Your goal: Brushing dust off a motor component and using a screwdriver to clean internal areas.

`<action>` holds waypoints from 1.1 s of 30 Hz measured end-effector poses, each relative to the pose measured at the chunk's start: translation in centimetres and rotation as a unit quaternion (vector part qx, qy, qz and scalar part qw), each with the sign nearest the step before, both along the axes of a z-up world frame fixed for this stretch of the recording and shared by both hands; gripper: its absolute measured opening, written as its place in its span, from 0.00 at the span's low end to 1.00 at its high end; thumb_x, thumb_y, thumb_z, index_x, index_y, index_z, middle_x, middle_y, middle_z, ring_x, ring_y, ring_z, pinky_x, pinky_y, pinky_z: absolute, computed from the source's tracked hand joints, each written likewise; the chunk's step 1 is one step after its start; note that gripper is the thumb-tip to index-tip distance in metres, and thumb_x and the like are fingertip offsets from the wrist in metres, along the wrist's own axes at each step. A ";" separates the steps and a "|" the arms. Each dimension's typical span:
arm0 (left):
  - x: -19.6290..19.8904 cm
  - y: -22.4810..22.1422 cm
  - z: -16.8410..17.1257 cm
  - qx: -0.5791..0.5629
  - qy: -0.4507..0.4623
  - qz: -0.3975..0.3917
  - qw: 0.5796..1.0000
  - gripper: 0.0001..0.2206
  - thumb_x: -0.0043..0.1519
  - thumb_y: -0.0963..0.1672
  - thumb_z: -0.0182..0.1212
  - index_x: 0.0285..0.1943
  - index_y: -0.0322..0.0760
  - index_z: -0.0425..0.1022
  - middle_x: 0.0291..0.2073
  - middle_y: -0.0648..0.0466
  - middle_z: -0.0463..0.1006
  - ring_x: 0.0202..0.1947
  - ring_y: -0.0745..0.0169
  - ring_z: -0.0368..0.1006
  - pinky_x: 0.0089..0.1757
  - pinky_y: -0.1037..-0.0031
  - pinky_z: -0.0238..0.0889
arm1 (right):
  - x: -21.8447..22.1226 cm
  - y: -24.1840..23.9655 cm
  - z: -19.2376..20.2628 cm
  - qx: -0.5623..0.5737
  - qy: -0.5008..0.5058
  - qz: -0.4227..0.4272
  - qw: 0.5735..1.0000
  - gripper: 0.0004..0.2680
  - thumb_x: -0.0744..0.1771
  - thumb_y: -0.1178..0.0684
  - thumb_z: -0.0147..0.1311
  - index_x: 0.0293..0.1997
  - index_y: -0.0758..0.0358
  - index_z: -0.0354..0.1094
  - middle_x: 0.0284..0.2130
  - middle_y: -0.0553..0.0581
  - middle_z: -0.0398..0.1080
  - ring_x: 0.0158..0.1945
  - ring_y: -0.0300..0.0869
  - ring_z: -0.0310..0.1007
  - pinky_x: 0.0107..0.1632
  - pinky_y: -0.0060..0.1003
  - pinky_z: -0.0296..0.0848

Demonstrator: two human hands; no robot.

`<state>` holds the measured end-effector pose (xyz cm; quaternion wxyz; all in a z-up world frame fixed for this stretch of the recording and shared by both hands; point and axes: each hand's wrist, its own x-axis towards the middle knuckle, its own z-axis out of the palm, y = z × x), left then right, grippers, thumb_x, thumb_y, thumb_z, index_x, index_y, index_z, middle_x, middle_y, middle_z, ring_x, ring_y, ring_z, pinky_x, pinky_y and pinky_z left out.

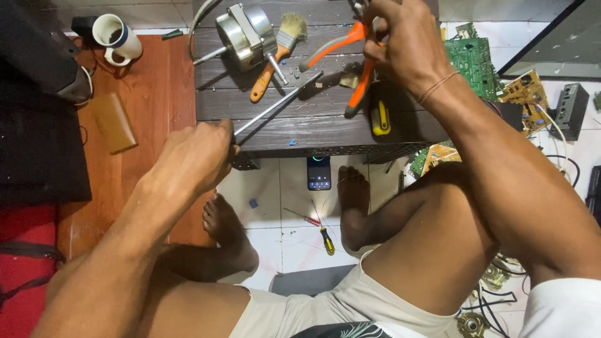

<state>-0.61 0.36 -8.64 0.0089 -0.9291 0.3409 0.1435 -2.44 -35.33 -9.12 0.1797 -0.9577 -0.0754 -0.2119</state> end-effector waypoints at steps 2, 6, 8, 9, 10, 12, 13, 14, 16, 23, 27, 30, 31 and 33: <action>0.3 -0.1 -0.9 -0.018 -0.019 -0.010 1.000 0.09 0.64 0.44 0.59 0.40 0.29 0.70 0.26 0.40 0.80 0.27 0.38 0.79 0.30 0.53 0.72 | 0.2 -1.1 -0.1 0.019 -0.027 0.008 0.999 0.11 0.63 0.70 0.66 0.47 0.69 0.74 0.30 0.56 0.68 0.27 0.41 0.67 0.28 0.33 0.73; 0.5 -0.7 -1.8 -0.090 -0.062 -0.038 0.993 0.10 0.61 0.44 0.61 0.39 0.27 0.75 0.34 0.42 0.77 0.31 0.37 0.77 0.31 0.54 0.72 | -0.4 -2.2 0.5 0.073 -0.097 0.052 0.991 0.06 0.72 0.70 0.65 0.41 0.75 0.70 0.30 0.61 0.72 0.28 0.42 0.74 0.31 0.31 0.78; 0.6 -1.5 -2.2 -0.099 -0.076 -0.048 0.991 0.10 0.61 0.44 0.62 0.40 0.27 0.74 0.33 0.42 0.75 0.30 0.41 0.76 0.28 0.56 0.73 | -0.6 -3.1 0.3 0.055 -0.109 0.039 0.992 0.04 0.72 0.68 0.64 0.44 0.76 0.71 0.29 0.62 0.73 0.28 0.43 0.75 0.29 0.31 0.78; 0.6 -1.8 -2.4 -0.108 -0.089 -0.056 0.989 0.11 0.62 0.44 0.63 0.40 0.26 0.74 0.33 0.43 0.74 0.29 0.46 0.75 0.25 0.59 0.73 | -0.7 -3.5 0.3 0.037 -0.120 0.027 0.992 0.03 0.73 0.67 0.63 0.46 0.77 0.72 0.29 0.63 0.74 0.28 0.44 0.76 0.28 0.32 0.77; 0.7 -2.0 -2.9 -0.109 -0.093 -0.057 0.988 0.11 0.62 0.44 0.63 0.40 0.26 0.74 0.33 0.43 0.74 0.29 0.46 0.75 0.25 0.59 0.73 | -0.8 -3.6 0.5 0.036 -0.123 0.026 0.991 0.03 0.73 0.67 0.63 0.46 0.77 0.72 0.29 0.63 0.74 0.28 0.44 0.76 0.28 0.32 0.77; 0.7 -2.4 -3.9 -0.111 -0.143 -0.063 0.982 0.12 0.61 0.46 0.63 0.38 0.30 0.74 0.32 0.45 0.73 0.29 0.47 0.74 0.25 0.60 0.70 | -1.2 -3.9 1.0 0.039 -0.121 0.016 0.992 0.08 0.70 0.69 0.68 0.48 0.74 0.70 0.32 0.61 0.72 0.30 0.43 0.75 0.31 0.33 0.79; 0.7 -2.6 -3.9 -0.111 -0.145 -0.064 0.981 0.12 0.61 0.46 0.63 0.38 0.30 0.74 0.32 0.45 0.73 0.29 0.47 0.74 0.25 0.60 0.70 | -1.3 -4.6 0.6 0.038 -0.123 0.015 0.992 0.08 0.70 0.69 0.68 0.48 0.74 0.70 0.32 0.61 0.72 0.30 0.43 0.75 0.31 0.33 0.79; 0.8 -2.7 -3.9 -0.106 -0.153 -0.070 0.980 0.11 0.61 0.46 0.63 0.38 0.30 0.74 0.32 0.45 0.73 0.28 0.48 0.74 0.24 0.61 0.70 | -1.2 -5.1 0.2 -0.003 -0.118 -0.017 0.993 0.07 0.68 0.65 0.71 0.47 0.70 0.74 0.33 0.59 0.71 0.32 0.42 0.70 0.31 0.34 0.75; 0.8 -2.7 -4.0 -0.101 -0.164 -0.074 0.978 0.10 0.61 0.45 0.62 0.38 0.30 0.74 0.32 0.45 0.73 0.28 0.49 0.74 0.24 0.62 0.69 | -1.2 -6.5 -0.9 -0.045 -0.115 -0.048 0.991 0.08 0.67 0.60 0.74 0.46 0.66 0.77 0.34 0.56 0.70 0.34 0.41 0.65 0.32 0.34 0.71; -0.8 -2.2 -2.3 -0.175 -0.107 -0.008 0.979 0.12 0.60 0.45 0.53 0.38 0.27 0.69 0.31 0.38 0.74 0.24 0.33 0.73 0.27 0.50 0.68 | -0.6 -7.3 -3.0 0.022 0.106 -0.130 0.986 0.08 0.63 0.61 0.68 0.45 0.66 0.77 0.35 0.61 0.71 0.31 0.46 0.72 0.32 0.38 0.77; -1.2 -2.1 0.7 -0.142 -0.028 0.054 0.988 0.14 0.64 0.46 0.49 0.38 0.25 0.70 0.32 0.35 0.76 0.24 0.31 0.75 0.31 0.46 0.71 | 0.8 -6.5 -3.7 0.024 0.164 -0.149 0.975 0.08 0.63 0.60 0.67 0.46 0.62 0.78 0.34 0.60 0.78 0.28 0.42 0.73 0.28 0.35 0.75; -1.1 -1.2 2.3 -0.139 -0.012 0.099 0.985 0.14 0.63 0.46 0.49 0.36 0.28 0.70 0.32 0.38 0.77 0.29 0.32 0.74 0.36 0.46 0.69 | 1.1 -6.1 -3.5 0.023 0.105 -0.106 0.989 0.03 0.65 0.63 0.65 0.39 0.65 0.78 0.30 0.59 0.75 0.28 0.42 0.71 0.30 0.37 0.74; -0.7 -1.0 2.5 -0.138 -0.012 0.101 0.985 0.14 0.63 0.46 0.49 0.36 0.28 0.70 0.32 0.38 0.77 0.29 0.32 0.74 0.36 0.46 0.69 | 1.4 -5.8 -2.9 0.024 0.105 -0.104 0.989 0.03 0.65 0.63 0.65 0.39 0.65 0.78 0.30 0.59 0.75 0.28 0.42 0.71 0.30 0.37 0.74; -0.6 -0.1 2.7 -0.172 -0.051 0.114 0.977 0.14 0.62 0.46 0.52 0.35 0.26 0.70 0.31 0.34 0.78 0.28 0.28 0.74 0.35 0.46 0.68 | 1.8 -4.7 -2.2 0.105 0.193 -0.142 0.965 0.06 0.67 0.62 0.63 0.47 0.65 0.76 0.28 0.58 0.73 0.20 0.40 0.70 0.20 0.33 0.69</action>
